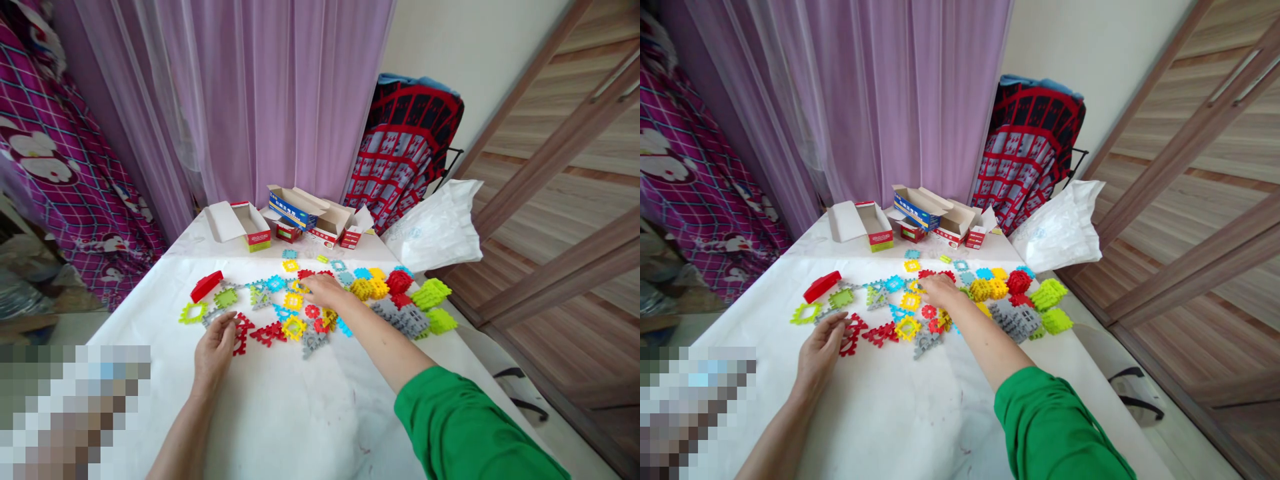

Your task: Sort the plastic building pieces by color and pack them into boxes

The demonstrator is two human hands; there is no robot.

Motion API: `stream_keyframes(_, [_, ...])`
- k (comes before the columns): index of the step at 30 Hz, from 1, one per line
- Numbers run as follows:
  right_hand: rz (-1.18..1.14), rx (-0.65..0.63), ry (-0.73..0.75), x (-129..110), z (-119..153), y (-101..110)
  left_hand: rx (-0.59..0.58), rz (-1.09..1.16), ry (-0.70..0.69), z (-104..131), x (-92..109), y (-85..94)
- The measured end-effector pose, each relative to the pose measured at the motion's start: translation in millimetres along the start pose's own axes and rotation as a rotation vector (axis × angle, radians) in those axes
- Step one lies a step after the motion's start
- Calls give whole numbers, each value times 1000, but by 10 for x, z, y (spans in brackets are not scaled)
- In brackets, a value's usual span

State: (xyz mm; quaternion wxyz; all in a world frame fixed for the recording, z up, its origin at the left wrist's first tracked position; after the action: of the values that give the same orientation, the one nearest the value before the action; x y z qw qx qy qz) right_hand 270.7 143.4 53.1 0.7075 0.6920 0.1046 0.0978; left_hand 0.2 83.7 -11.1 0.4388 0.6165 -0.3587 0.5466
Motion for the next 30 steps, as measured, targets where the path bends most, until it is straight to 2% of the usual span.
stream_keyframes(6, [18,37,-143,273,35,212,-3,7,7,13,6,-8])
stream_keyframes(9, [-37,2,-92,408,95,278,-8,23,26,13,7,-8])
stream_keyframes(12, [-135,-125,10,463,143,183,-15,31,40,12,14,-9])
stream_keyframes(14, [-154,-144,68,462,139,124,-15,30,38,13,25,-8])
stream_keyframes(17, [-132,-14,136,412,92,160,-11,33,41,17,33,-3])
stream_keyframes(20, [-74,98,66,432,91,238,-8,36,49,21,23,0])
stream_keyframes(24, [64,7,-31,450,186,175,-7,-3,15,15,19,8])
stream_keyframes(30, [156,-107,40,284,212,46,-17,-14,9,-8,-15,-4])
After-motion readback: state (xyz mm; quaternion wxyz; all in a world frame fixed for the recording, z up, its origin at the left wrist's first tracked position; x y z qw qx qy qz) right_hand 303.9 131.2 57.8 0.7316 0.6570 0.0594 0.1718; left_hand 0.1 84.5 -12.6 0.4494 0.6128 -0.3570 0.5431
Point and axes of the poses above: each hand's wrist, its own z-axis away from the middle knuckle, its own y-axis out of the back of the hand, x = y × z, the point moved 8 cm from there along -z, towards the middle knuckle, and after that the axes turned 7 degrees about x, right-handed, at the moved point
